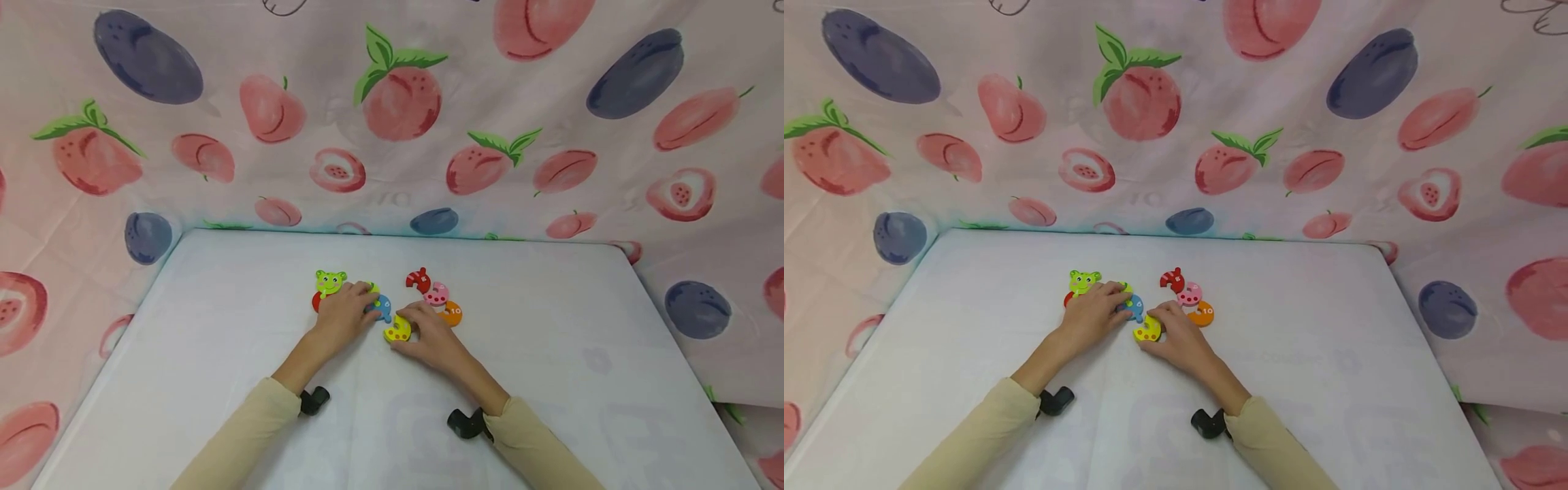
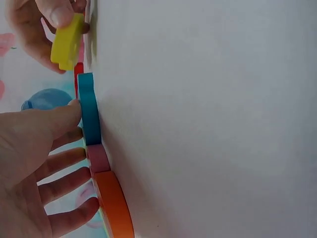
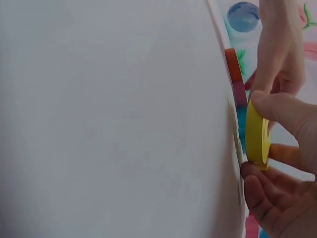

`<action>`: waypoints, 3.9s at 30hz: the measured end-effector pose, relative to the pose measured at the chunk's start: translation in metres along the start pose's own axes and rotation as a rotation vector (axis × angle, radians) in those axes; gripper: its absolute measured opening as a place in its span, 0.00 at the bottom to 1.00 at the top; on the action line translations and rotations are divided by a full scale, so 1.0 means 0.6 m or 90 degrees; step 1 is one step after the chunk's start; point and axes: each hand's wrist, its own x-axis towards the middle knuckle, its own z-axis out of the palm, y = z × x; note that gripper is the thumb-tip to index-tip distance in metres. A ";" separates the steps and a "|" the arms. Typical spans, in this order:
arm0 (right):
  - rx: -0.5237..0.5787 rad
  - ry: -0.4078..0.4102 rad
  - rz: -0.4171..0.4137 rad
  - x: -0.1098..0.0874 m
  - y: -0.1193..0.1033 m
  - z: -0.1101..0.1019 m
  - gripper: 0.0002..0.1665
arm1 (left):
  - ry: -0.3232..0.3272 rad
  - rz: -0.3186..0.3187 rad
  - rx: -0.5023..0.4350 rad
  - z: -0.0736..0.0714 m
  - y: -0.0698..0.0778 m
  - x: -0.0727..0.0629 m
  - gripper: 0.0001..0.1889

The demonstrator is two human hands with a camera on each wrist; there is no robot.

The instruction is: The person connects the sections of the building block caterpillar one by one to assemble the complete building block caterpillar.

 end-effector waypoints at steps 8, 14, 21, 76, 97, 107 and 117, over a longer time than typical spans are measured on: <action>-0.007 0.022 0.043 0.018 -0.018 0.014 0.33 | -0.002 0.009 -0.027 -0.006 -0.005 0.001 0.24; -0.008 0.032 0.061 0.022 -0.025 0.018 0.33 | 0.007 0.020 -0.046 -0.009 -0.010 0.003 0.21; 0.000 0.038 0.081 0.026 -0.031 0.021 0.34 | -0.001 0.019 -0.046 -0.007 -0.011 0.005 0.22; -0.108 0.080 0.151 -0.033 0.069 -0.082 0.37 | -0.027 0.035 0.052 0.011 0.020 -0.019 0.31; -0.092 0.072 0.090 -0.024 0.088 -0.089 0.38 | -0.047 0.043 -0.008 0.014 0.017 -0.013 0.31; -0.075 0.065 0.064 -0.005 0.083 -0.088 0.37 | -0.066 0.031 -0.040 0.012 0.020 -0.011 0.31; -0.041 0.020 0.057 0.025 0.080 -0.085 0.43 | -0.073 0.029 -0.030 0.014 0.018 -0.009 0.31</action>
